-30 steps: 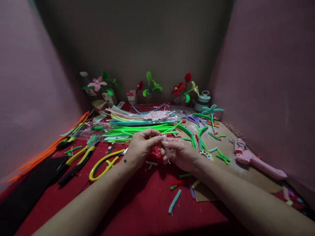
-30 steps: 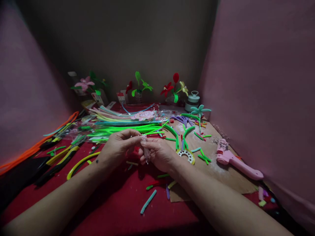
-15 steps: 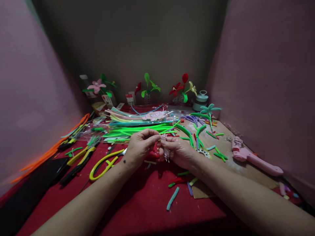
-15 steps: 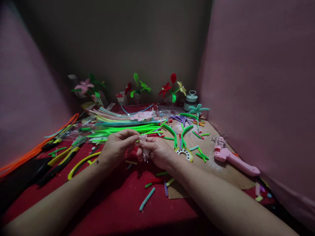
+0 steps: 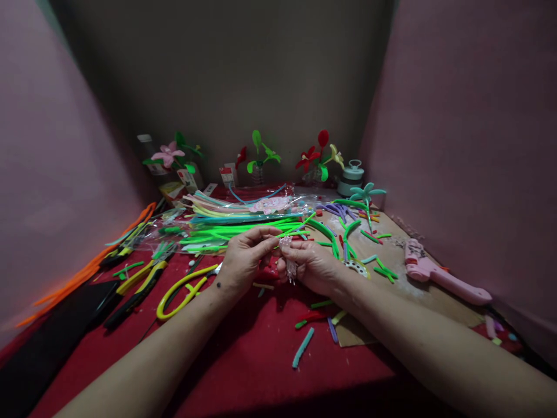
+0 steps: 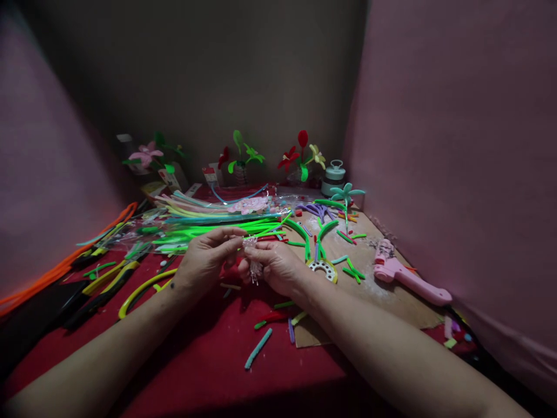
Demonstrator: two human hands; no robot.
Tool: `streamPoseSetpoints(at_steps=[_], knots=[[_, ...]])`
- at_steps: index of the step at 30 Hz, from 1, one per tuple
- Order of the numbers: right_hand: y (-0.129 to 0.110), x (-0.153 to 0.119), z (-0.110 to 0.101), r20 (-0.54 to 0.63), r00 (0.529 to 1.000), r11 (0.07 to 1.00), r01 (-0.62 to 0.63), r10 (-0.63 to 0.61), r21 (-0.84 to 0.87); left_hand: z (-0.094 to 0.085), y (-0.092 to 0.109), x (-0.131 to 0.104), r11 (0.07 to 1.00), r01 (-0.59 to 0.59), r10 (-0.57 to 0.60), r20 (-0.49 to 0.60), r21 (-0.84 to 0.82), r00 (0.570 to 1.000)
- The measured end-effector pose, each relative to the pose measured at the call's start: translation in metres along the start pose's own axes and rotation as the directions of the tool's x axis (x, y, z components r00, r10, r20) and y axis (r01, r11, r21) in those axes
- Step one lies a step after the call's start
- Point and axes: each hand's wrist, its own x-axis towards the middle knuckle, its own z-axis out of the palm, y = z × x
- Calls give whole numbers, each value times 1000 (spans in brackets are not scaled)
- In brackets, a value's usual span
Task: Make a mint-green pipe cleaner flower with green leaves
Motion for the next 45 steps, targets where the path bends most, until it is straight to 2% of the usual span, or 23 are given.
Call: streamPoseSetpoints(at_steps=[9, 16, 21, 25, 29, 32, 35, 39, 45], knots=[[0, 1, -1, 30, 999, 999, -25, 24, 38, 5, 6, -4, 992, -62, 67, -44, 111, 997], [-1, 0, -1, 28, 999, 998, -25, 24, 52, 1, 2, -3, 973, -90, 103, -48, 214, 994], [-1, 1, -2, 43, 999, 999, -17, 15, 33, 1, 3, -3, 988, -26, 30, -26, 155, 999], [0, 2, -2, 80, 997, 999, -27, 24, 31, 0, 2, -3, 991, 75, -85, 90, 111, 992], [0, 3, 0, 59, 998, 999, -12, 9, 45, -2, 1, -4, 969, 245, -238, 299, 15, 924], [0, 1, 1, 67, 997, 999, -34, 31, 36, -3, 4, -4, 945, 327, -295, 361, -30, 885], [0, 0, 2, 110, 992, 996, -73, 67, 56, -3, 6, -4, 932, 354, -302, 382, -73, 874], [-1, 0, 1, 173, 982, 993, -91, 78, 70, -4, 3, -2, 932, 334, -254, 405, -140, 878], [0, 0, 0, 129, 987, 995, -103, 101, 7, -6, -2, 2, 931, 285, -208, 313, -227, 927]])
